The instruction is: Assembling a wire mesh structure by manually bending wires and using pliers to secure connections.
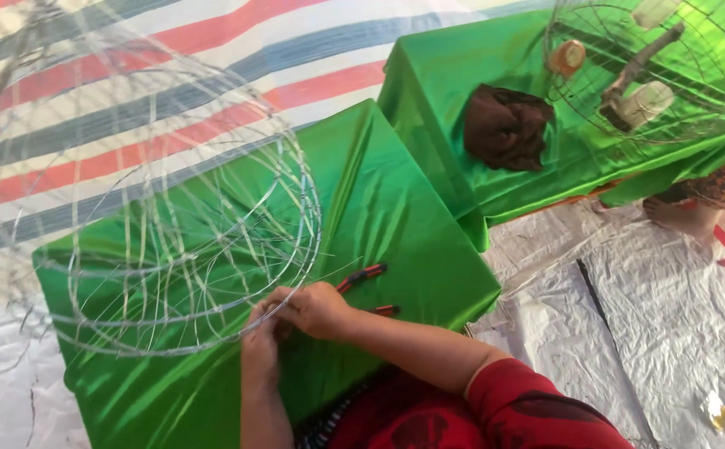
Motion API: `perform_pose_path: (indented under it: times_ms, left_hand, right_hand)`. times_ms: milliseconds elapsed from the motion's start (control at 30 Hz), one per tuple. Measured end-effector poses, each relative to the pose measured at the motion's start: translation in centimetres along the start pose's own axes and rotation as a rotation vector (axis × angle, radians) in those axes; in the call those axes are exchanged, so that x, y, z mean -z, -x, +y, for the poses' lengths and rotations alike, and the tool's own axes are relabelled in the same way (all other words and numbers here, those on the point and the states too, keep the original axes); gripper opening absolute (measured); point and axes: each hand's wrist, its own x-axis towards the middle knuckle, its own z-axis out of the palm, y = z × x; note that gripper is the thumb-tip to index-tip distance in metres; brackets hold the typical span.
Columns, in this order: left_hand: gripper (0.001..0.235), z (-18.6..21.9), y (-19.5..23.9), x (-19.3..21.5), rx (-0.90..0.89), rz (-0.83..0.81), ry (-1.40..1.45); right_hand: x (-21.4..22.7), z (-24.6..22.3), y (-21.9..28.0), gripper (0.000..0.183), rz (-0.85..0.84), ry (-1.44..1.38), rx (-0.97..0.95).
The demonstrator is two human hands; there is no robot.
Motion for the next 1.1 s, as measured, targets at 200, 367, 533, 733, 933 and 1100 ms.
perform_pose_path:
  times_ms: [200, 367, 533, 733, 933, 1100]
  left_hand:
    - [0.026, 4.4, 2.4, -2.9, 0.149, 0.083, -0.090]
    - [0.030, 6.2, 3.4, -4.6, 0.166, 0.102, -0.022]
    - [0.022, -0.6, -0.7, -0.4, -0.008, 0.222, -0.020]
    - [0.018, -2.2, -1.6, 1.1, -0.328, 0.399, -0.197]
    - [0.011, -3.4, -2.4, 0.0, -0.304, 0.260, -0.020]
    - [0.005, -2.3, -1.2, -0.6, -0.248, 0.159, 0.124]
  right_hand:
    - [0.3, -0.7, -0.4, 0.024, -0.048, -0.052, -0.097]
    - [0.7, -1.0, -0.5, 0.036, -0.052, -0.074, -0.136]
    - [-0.6, 0.7, -0.9, 0.044, -0.182, -0.046, -0.296]
    - [-1.8, 2.3, -0.9, 0.034, -0.056, -0.543, -0.432]
    - [-2.0, 3.0, -0.9, 0.026, -0.014, -0.696, -0.496]
    - [-1.6, 1.1, -0.8, 0.026, 0.114, -0.650, -0.498]
